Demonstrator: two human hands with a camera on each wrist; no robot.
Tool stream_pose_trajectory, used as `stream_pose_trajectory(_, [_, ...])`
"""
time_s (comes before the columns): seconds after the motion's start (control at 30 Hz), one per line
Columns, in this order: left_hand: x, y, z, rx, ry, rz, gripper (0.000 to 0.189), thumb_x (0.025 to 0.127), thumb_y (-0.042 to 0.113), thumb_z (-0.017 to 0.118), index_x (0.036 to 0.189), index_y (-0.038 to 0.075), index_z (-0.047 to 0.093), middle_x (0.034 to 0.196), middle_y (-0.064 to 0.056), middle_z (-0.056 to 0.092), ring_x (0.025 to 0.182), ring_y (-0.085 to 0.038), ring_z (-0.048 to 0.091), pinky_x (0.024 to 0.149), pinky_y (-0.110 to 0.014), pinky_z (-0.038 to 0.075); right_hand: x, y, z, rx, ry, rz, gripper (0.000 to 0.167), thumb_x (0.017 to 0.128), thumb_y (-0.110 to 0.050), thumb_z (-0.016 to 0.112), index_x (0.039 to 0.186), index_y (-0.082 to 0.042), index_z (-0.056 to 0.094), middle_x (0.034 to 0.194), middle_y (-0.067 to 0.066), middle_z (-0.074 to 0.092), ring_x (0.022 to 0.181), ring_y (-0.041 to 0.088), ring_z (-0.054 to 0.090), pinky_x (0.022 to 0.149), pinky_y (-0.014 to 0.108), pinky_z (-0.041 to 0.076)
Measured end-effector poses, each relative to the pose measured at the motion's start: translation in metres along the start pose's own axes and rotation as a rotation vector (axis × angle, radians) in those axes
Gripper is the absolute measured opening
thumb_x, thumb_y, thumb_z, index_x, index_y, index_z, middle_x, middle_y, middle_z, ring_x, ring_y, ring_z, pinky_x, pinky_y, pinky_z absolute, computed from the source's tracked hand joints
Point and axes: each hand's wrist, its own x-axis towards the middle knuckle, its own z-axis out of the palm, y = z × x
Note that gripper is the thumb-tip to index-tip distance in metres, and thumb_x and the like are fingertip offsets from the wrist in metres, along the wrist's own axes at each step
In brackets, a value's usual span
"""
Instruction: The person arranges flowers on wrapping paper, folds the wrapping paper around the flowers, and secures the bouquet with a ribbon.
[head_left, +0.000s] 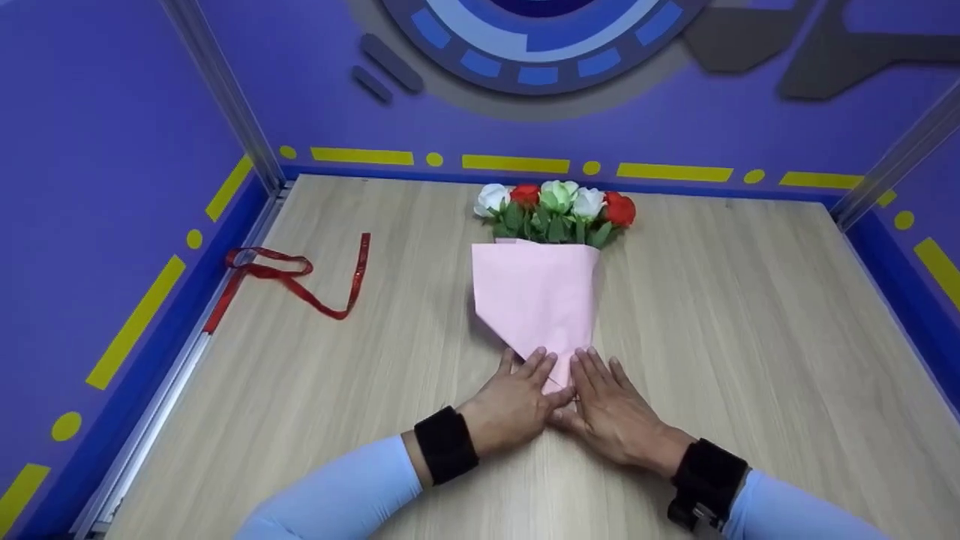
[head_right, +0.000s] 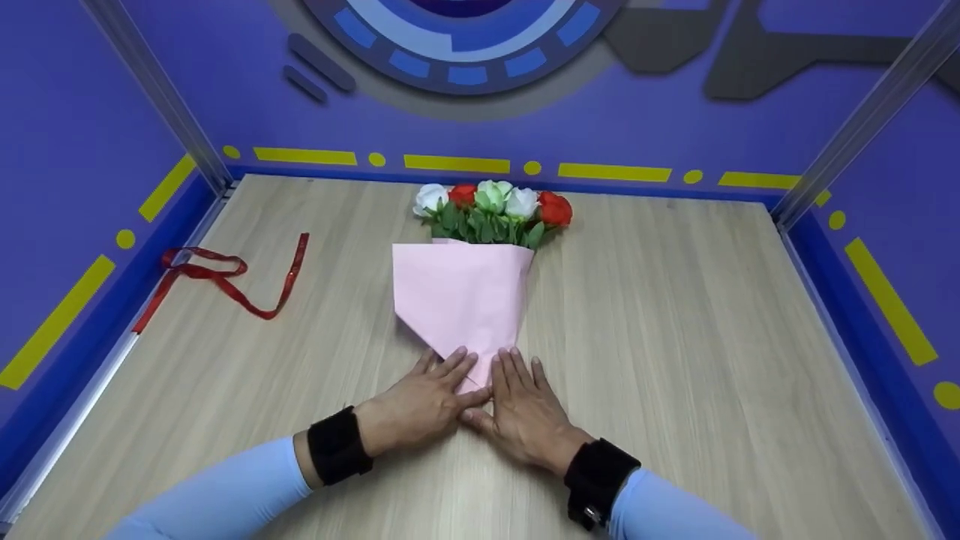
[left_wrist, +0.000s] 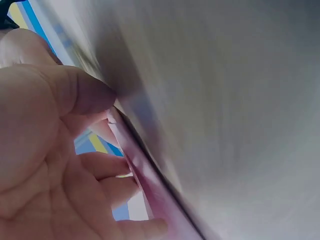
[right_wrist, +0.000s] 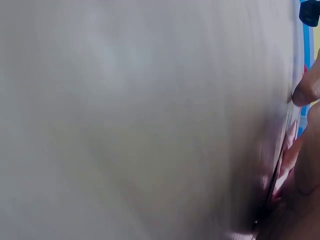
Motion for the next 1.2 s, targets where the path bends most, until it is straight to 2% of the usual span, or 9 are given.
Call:
stream_pose_trajectory(0.27, [0.003, -0.007, 0.003, -0.117, -0.021, 0.004, 0.051, 0.111, 0.035, 0.046, 0.161, 0.042, 0.041, 0.171, -0.015, 0.033, 0.159, -0.032, 0.031, 0.121, -0.066, 0.033, 0.012, 0.02, -0.008, -0.054, -0.012, -0.009, 0.105, 0.101, -0.07, 0.05, 0.161, 0.012, 0.025, 0.169, 0.034, 0.021, 0.16, 0.048, 0.018, 0.127, 0.067, 0.014])
stream_pose_trajectory(0.43, [0.004, -0.009, 0.004, -0.123, -0.03, 0.011, 0.054, 0.109, 0.035, 0.05, 0.162, 0.042, 0.04, 0.172, -0.014, 0.031, 0.16, -0.032, 0.03, 0.121, -0.066, 0.034, 0.016, 0.029, -0.014, -0.161, 0.006, -0.031, 0.104, 0.1, -0.074, 0.047, 0.16, 0.009, 0.032, 0.168, 0.03, 0.03, 0.158, 0.046, 0.026, 0.125, 0.07, 0.016])
stream_pose_trajectory(0.5, [0.003, -0.01, 0.003, -0.116, -0.027, 0.013, 0.055, 0.108, 0.036, 0.051, 0.162, 0.042, 0.04, 0.172, -0.014, 0.032, 0.159, -0.031, 0.03, 0.121, -0.064, 0.035, 0.017, 0.031, -0.016, -0.172, 0.012, -0.044, 0.102, 0.1, -0.074, 0.046, 0.159, 0.009, 0.035, 0.167, 0.03, 0.033, 0.157, 0.047, 0.029, 0.124, 0.071, 0.017])
stream_pose_trajectory(0.63, [0.002, -0.01, 0.004, -0.108, -0.042, 0.032, 0.058, 0.108, 0.034, 0.05, 0.164, 0.041, 0.035, 0.172, -0.016, 0.029, 0.16, -0.033, 0.028, 0.122, -0.059, 0.036, 0.021, 0.033, -0.019, -0.094, 0.051, -0.028, 0.088, 0.105, -0.061, 0.05, 0.156, 0.01, 0.041, 0.163, 0.031, 0.04, 0.154, 0.046, 0.036, 0.125, 0.069, 0.019])
stream_pose_trajectory(0.73, [0.002, -0.01, 0.004, -0.09, -0.054, 0.044, 0.06, 0.109, 0.032, 0.047, 0.166, 0.04, 0.031, 0.173, -0.017, 0.027, 0.16, -0.035, 0.027, 0.122, -0.056, 0.036, 0.026, 0.034, -0.02, -0.015, 0.075, 0.001, 0.081, 0.108, -0.052, 0.052, 0.157, 0.011, 0.037, 0.165, 0.031, 0.036, 0.155, 0.046, 0.033, 0.126, 0.068, 0.018])
stream_pose_trajectory(0.9, [0.002, -0.01, 0.004, -0.085, -0.056, 0.053, 0.062, 0.109, 0.031, 0.047, 0.167, 0.039, 0.029, 0.173, -0.018, 0.026, 0.161, -0.035, 0.025, 0.123, -0.055, 0.035, 0.037, 0.031, -0.018, 0.036, -0.006, 0.041, 0.087, 0.11, -0.053, 0.045, 0.16, 0.014, 0.023, 0.169, 0.034, 0.021, 0.159, 0.049, 0.018, 0.127, 0.068, 0.01])
stream_pose_trajectory(0.97, [0.001, -0.01, 0.005, -0.091, -0.056, 0.054, 0.063, 0.108, 0.03, 0.048, 0.167, 0.039, 0.029, 0.173, -0.018, 0.027, 0.161, -0.034, 0.025, 0.124, -0.055, 0.035, 0.04, 0.029, -0.017, 0.025, -0.03, 0.055, 0.088, 0.11, -0.055, 0.043, 0.16, 0.015, 0.023, 0.168, 0.035, 0.022, 0.159, 0.049, 0.018, 0.126, 0.069, 0.009])
stream_pose_trajectory(1.03, [0.001, -0.01, 0.005, -0.095, -0.052, 0.055, 0.062, 0.108, 0.03, 0.049, 0.167, 0.039, 0.03, 0.172, -0.018, 0.028, 0.161, -0.034, 0.025, 0.124, -0.055, 0.035, 0.044, 0.027, -0.017, 0.011, -0.03, 0.077, 0.089, 0.11, -0.057, 0.042, 0.16, 0.015, 0.023, 0.167, 0.036, 0.023, 0.159, 0.049, 0.02, 0.126, 0.07, 0.01])
stream_pose_trajectory(1.2, [0.001, -0.01, 0.006, -0.148, -0.043, 0.045, 0.059, 0.109, 0.029, 0.047, 0.165, 0.041, 0.033, 0.174, -0.017, 0.025, 0.161, -0.035, 0.024, 0.123, -0.057, 0.035, 0.054, 0.027, -0.016, 0.025, 0.032, 0.128, 0.091, 0.11, -0.055, 0.045, 0.16, 0.016, 0.019, 0.167, 0.039, 0.021, 0.157, 0.052, 0.022, 0.123, 0.075, 0.015])
